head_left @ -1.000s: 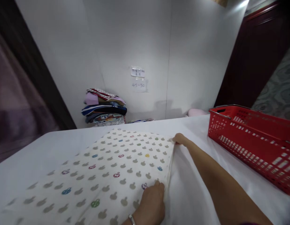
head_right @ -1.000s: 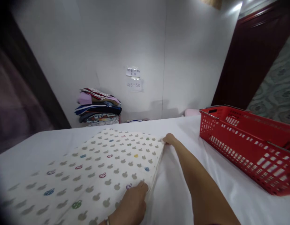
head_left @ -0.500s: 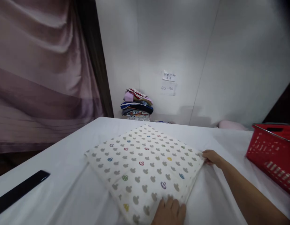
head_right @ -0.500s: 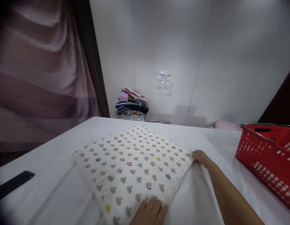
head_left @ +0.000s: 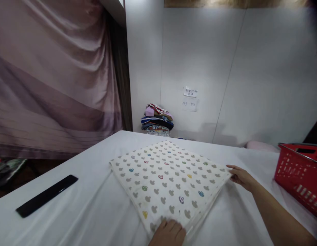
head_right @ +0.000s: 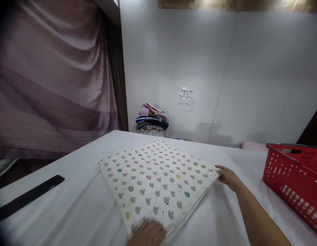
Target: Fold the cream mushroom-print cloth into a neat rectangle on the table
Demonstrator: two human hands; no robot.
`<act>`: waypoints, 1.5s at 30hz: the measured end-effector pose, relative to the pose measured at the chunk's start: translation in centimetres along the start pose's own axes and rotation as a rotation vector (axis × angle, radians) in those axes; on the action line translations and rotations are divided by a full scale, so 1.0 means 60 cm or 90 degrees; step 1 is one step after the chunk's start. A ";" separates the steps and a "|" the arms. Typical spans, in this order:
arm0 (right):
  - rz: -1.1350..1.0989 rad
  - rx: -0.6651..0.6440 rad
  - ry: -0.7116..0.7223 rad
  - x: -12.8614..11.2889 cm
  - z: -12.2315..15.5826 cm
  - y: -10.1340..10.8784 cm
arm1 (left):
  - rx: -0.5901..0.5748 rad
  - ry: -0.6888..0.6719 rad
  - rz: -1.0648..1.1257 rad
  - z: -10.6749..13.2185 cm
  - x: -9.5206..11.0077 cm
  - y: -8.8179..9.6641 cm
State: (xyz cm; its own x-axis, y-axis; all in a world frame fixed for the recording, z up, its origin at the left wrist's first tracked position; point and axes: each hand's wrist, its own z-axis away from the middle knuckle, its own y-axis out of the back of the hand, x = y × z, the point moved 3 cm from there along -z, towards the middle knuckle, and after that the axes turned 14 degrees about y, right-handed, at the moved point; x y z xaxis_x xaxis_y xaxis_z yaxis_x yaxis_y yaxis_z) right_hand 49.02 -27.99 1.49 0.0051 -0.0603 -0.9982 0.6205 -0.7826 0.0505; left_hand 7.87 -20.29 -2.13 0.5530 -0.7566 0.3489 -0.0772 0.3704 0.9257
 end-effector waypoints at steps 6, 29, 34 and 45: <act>0.057 0.072 -0.002 0.000 0.017 -0.010 | 0.032 -0.046 0.015 0.050 0.004 0.048; 0.298 0.100 0.038 0.041 0.007 0.010 | -0.009 -0.059 0.014 0.053 -0.006 0.079; 0.323 0.096 0.077 0.019 0.042 0.002 | -0.010 -0.045 0.042 0.042 0.018 0.103; 0.114 -0.195 -0.081 0.041 0.297 -0.139 | -0.047 0.018 -0.018 -0.100 0.099 0.072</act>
State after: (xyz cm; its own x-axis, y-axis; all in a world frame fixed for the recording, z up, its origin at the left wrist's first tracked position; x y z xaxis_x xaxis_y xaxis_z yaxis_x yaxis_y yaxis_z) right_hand 29.87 -32.66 -0.77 0.0499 -0.2710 -0.9613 0.8245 -0.5320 0.1928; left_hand 15.78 -19.96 3.08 0.5772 -0.7525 0.3172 0.0003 0.3886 0.9214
